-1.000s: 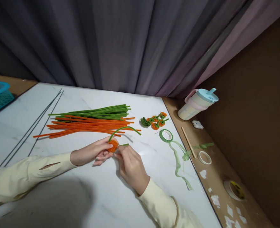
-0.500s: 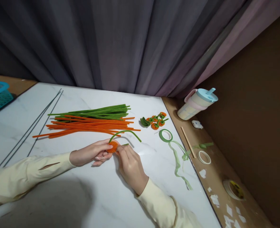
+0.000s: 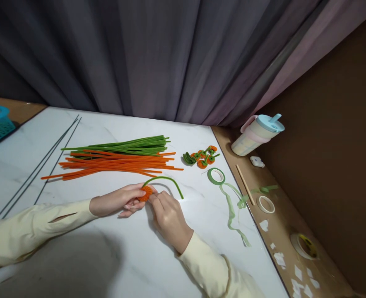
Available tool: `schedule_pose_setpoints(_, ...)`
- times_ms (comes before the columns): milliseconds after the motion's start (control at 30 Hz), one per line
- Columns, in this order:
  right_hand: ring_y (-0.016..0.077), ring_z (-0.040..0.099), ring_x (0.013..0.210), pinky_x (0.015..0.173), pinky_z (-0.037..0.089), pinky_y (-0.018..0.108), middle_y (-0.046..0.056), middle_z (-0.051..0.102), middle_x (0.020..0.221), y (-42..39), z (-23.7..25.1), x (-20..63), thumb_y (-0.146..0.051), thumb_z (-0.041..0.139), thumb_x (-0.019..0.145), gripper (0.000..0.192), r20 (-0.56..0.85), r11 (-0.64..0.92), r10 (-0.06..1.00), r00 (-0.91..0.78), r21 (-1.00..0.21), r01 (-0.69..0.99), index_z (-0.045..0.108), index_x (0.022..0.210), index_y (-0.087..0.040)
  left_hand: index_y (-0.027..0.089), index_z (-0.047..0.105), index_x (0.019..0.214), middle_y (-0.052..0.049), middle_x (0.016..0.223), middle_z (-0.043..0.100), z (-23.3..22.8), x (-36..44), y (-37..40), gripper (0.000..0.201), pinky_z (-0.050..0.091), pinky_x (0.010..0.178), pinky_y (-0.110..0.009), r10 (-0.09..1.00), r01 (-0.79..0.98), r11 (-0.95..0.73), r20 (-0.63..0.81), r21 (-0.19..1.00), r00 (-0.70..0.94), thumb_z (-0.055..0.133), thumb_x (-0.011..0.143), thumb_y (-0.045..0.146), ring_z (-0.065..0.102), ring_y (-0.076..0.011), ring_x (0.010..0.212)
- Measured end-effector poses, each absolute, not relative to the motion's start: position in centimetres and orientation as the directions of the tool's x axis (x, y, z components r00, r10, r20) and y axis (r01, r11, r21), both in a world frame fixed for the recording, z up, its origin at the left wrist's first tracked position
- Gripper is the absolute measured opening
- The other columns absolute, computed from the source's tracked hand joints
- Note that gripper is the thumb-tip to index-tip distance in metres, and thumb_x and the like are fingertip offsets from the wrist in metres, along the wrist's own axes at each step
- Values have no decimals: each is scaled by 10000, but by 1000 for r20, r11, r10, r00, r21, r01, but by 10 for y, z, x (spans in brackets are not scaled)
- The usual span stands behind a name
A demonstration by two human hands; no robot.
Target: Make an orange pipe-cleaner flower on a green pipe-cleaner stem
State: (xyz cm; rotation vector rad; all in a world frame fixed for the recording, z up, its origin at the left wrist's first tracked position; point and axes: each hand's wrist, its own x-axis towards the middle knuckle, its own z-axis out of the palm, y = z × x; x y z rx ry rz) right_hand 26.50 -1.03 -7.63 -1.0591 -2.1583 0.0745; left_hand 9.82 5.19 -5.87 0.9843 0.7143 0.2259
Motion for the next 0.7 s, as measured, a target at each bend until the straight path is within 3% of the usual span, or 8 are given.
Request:
schedule_pose_setpoints(400,188,498,640,553,428,295,68,567,707,-12,-78,262,-7,364,799,268,561,631,746,-359,-421,652,547,940,-142,177,394,1175,73,575,359,-61,98,49,347,226,310,-126,484,125,530,-420,839,768,417,869,339,209,-61,411)
schedule_pose_setpoints(700,165,518,635,562,435,268,46,571,688,-11,-75,267,-37,368,856,219,570,615,767,-295,-522,590,532,899,-174,134,467,1049,35,558,464,-61,93,58,300,288,298,-163,405,39,600,-346,799,846,384,867,358,317,-55,333)
